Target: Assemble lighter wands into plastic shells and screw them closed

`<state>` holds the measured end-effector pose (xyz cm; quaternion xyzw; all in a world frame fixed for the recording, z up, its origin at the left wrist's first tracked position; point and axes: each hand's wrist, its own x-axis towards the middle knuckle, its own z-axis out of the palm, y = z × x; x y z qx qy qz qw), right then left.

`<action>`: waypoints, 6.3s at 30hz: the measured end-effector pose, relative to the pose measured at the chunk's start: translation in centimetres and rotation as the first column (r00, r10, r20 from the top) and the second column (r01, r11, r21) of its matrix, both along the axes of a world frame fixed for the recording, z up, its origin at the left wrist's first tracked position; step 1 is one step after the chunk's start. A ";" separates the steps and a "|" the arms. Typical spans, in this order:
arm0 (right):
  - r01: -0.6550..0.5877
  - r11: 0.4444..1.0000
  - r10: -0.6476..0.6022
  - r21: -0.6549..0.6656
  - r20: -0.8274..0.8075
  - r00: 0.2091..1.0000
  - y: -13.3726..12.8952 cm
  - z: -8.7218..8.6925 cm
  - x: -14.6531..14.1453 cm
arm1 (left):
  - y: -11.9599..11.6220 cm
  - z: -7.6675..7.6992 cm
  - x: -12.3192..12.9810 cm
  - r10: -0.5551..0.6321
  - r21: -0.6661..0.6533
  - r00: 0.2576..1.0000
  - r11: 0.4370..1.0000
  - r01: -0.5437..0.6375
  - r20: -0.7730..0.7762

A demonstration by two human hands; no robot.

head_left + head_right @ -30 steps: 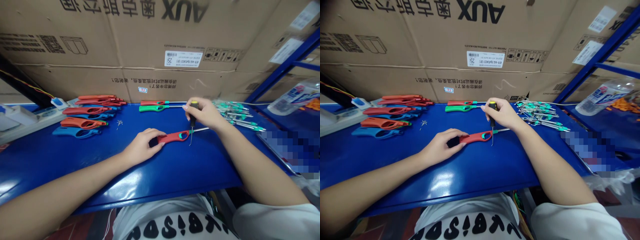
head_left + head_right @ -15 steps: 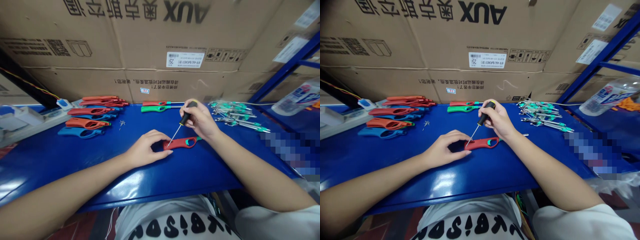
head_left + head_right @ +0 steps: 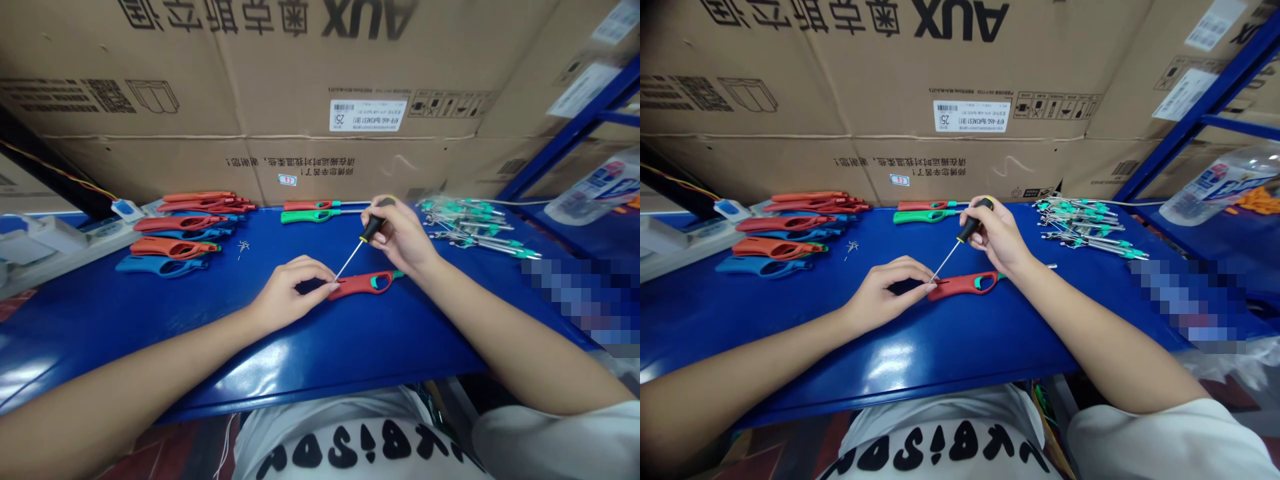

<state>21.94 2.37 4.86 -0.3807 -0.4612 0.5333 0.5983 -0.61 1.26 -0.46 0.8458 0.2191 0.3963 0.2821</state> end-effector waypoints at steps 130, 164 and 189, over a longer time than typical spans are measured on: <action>-0.251 0.638 -0.491 0.728 0.636 0.595 -3.2 0.3 -0.7 | 0.3 -0.2 -0.1 -0.100 -0.021 0.969 0.995 0.098 -0.227; -0.256 0.600 -0.538 0.758 0.620 0.572 -3.3 0.6 -1.1 | 0.3 -0.4 -0.2 -0.102 -0.027 0.969 0.995 0.098 -0.224; -0.303 0.661 -0.443 0.687 0.683 0.582 -3.4 0.9 -1.0 | 0.3 -0.3 -0.1 -0.113 -0.023 0.968 0.994 0.111 -0.223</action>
